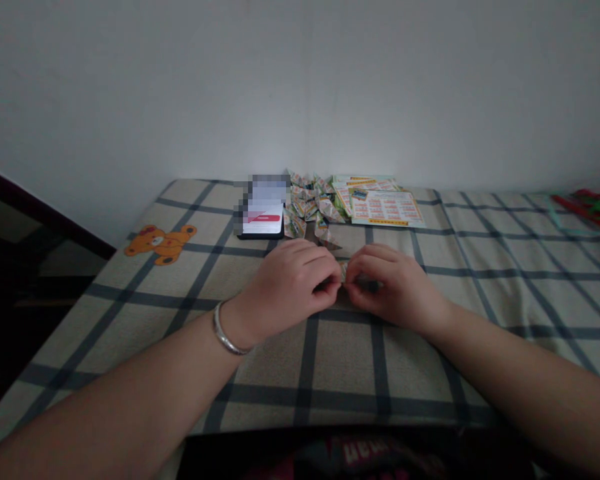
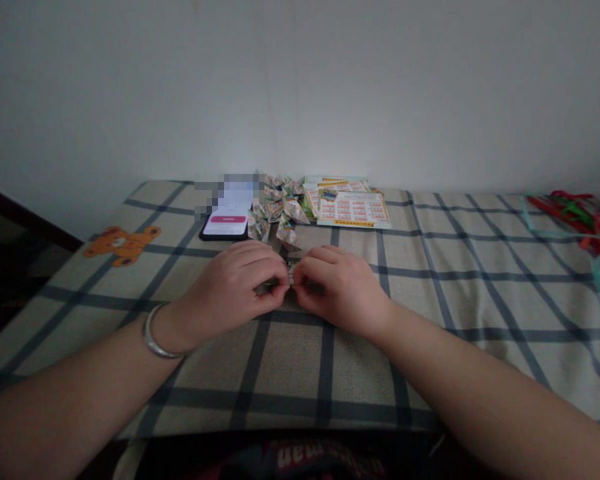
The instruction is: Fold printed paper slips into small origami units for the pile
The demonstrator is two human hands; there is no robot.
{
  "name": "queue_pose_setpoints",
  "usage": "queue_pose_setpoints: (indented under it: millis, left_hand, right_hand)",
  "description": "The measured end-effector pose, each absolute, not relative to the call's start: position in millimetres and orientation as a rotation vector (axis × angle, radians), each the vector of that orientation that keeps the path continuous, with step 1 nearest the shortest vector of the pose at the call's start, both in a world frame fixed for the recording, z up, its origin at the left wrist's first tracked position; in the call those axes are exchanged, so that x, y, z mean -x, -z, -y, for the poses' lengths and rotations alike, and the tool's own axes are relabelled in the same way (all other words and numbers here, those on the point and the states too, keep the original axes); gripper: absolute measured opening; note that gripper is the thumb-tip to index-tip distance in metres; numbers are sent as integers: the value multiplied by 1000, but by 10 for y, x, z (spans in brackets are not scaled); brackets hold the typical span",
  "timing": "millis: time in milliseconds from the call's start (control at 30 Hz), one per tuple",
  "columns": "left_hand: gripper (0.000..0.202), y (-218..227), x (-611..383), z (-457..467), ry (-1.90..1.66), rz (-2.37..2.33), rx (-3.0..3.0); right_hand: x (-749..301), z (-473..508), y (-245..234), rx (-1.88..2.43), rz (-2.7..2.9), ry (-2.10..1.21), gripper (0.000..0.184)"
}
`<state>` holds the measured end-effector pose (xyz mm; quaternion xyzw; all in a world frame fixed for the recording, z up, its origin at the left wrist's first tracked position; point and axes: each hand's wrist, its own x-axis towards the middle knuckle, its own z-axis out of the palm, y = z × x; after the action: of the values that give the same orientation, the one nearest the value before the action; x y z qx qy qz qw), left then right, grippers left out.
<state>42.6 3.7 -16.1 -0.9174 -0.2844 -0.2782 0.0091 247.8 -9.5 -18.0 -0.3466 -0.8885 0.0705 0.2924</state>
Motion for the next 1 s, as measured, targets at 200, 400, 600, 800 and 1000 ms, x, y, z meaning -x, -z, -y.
queue_pose_setpoints:
  millis: [200, 400, 600, 800, 1000]
  left_hand:
    - [11, 131, -384, -62, 870, 878, 2829]
    - [12, 115, -349, -94, 886, 887, 2809]
    - [10, 84, -316, -106, 884, 937, 2793]
    - [10, 56, -291, -122, 882, 938, 2759]
    - [8, 73, -273, -136, 893, 946, 2723]
  right_hand:
    - [-2502, 87, 165, 943, 2349, -223, 8]
    - [-2548, 70, 147, 965, 2342, -179, 6]
    - [-2590, 62, 129, 986, 2346, -139, 6]
    - [-2644, 34, 113, 1009, 2317, -132, 7]
    - [-2686, 16, 115, 1025, 2331, -72, 5]
